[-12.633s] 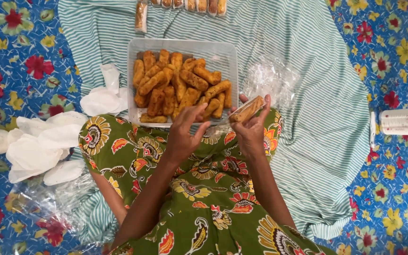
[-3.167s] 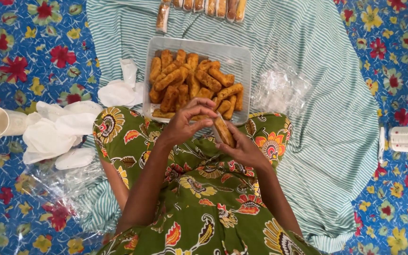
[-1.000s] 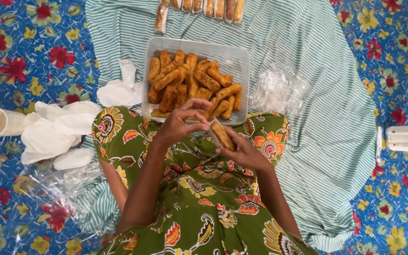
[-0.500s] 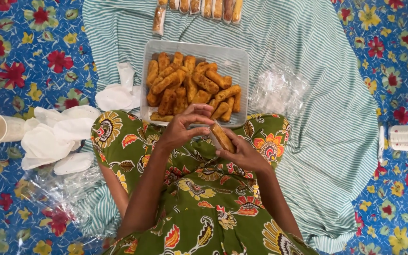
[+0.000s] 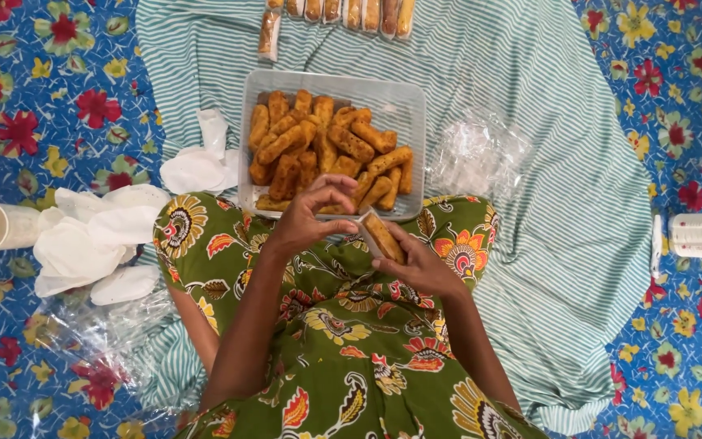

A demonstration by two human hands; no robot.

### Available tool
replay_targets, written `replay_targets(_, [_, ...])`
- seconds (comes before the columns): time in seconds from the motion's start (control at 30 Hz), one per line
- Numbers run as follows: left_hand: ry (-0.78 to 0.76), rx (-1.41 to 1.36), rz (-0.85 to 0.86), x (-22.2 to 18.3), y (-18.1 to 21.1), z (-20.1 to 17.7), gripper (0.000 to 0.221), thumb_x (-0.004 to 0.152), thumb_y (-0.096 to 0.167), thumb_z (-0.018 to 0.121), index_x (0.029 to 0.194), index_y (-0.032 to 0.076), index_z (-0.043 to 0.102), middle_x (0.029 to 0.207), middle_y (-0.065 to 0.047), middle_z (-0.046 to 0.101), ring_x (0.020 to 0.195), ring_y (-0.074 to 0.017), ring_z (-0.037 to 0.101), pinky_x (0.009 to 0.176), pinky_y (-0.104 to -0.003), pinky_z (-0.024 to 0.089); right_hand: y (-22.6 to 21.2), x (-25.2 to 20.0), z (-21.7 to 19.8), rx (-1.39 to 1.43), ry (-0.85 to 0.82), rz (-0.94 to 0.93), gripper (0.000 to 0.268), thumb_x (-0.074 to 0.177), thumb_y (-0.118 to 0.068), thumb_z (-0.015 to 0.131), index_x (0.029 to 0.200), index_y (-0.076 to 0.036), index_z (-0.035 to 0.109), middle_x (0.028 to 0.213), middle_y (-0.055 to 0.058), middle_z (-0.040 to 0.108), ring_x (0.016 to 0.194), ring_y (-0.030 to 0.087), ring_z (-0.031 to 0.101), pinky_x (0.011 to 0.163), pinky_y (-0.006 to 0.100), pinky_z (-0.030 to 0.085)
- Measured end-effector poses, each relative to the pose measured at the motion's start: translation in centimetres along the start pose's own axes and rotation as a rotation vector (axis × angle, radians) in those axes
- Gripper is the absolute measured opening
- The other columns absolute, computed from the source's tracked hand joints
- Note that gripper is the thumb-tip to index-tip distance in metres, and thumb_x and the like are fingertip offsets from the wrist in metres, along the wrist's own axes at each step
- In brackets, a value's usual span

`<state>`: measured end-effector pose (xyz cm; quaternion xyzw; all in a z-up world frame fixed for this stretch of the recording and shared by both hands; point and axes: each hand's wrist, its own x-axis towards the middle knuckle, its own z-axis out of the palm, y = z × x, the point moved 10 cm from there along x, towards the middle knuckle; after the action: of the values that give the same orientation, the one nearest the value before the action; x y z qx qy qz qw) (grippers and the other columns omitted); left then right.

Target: A person is sitting on the floor, picking up individual pieces of fried food from a container and wrapping them in small plastic sleeves.

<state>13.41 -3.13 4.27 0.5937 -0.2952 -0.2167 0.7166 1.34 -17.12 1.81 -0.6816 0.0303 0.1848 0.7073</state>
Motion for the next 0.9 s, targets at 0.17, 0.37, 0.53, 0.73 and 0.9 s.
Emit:
replay_targets(0.17, [-0.044, 0.008, 0.018, 0.0, -0.3, 1.4, 0.027, 0.083, 0.014, 0.089, 0.107, 0.008, 0.079, 0.135, -0.014, 0.058, 0.124, -0.0275, 0.062, 0.110, -0.045, 0.047, 0.4, 0.0, -0.2, 0.013, 0.026, -0.003, 0.066, 0.087, 0.002, 0.074, 0.148, -0.002, 0.049, 0.109, 0.015, 0.062, 0.087, 0.017, 0.058, 0.073, 0.032, 0.057])
replay_targets(0.37, [-0.019, -0.022, 0.032, -0.2, -0.8, 1.2, 0.018, 0.082, 0.011, 0.089, 0.098, 0.007, 0.082, 0.132, -0.014, 0.062, 0.122, -0.0267, 0.062, 0.107, -0.041, 0.049, 0.9, -0.4, -0.1, 0.010, 0.008, 0.023, 0.070, 0.087, 0.003, 0.074, 0.151, -0.004, 0.046, 0.115, 0.018, 0.063, 0.092, 0.021, 0.060, 0.077, 0.035, 0.058])
replay_targets(0.53, [-0.053, 0.012, 0.029, -0.7, -0.4, 0.8, 0.015, 0.080, 0.011, 0.090, 0.090, 0.007, 0.080, 0.131, -0.014, 0.061, 0.122, -0.0289, 0.062, 0.107, -0.044, 0.048, -0.1, -0.7, 0.7, -0.007, -0.038, 0.025, 0.072, 0.089, 0.003, 0.071, 0.153, 0.001, 0.040, 0.116, 0.028, 0.061, 0.090, 0.031, 0.062, 0.077, 0.044, 0.058])
replay_targets(0.73, [-0.024, -0.011, 0.003, -1.6, -0.8, 0.4, 0.020, 0.077, 0.011, 0.093, 0.086, 0.006, 0.076, 0.131, -0.014, 0.061, 0.121, -0.0279, 0.063, 0.107, -0.045, 0.047, 0.7, -0.9, 1.2, -0.011, -0.046, 0.033, 0.073, 0.090, 0.002, 0.070, 0.155, 0.000, 0.038, 0.120, 0.026, 0.060, 0.097, 0.029, 0.061, 0.081, 0.042, 0.057])
replay_targets(0.9, [-0.030, -0.043, 0.013, -1.8, -0.2, 1.0, 0.025, 0.079, 0.012, 0.092, 0.095, 0.003, 0.076, 0.134, -0.015, 0.058, 0.124, -0.0296, 0.061, 0.109, -0.045, 0.048, 0.4, -1.1, 1.4, -0.005, -0.056, 0.015, 0.074, 0.090, 0.003, 0.070, 0.155, 0.002, 0.035, 0.120, 0.029, 0.060, 0.095, 0.032, 0.062, 0.081, 0.045, 0.057])
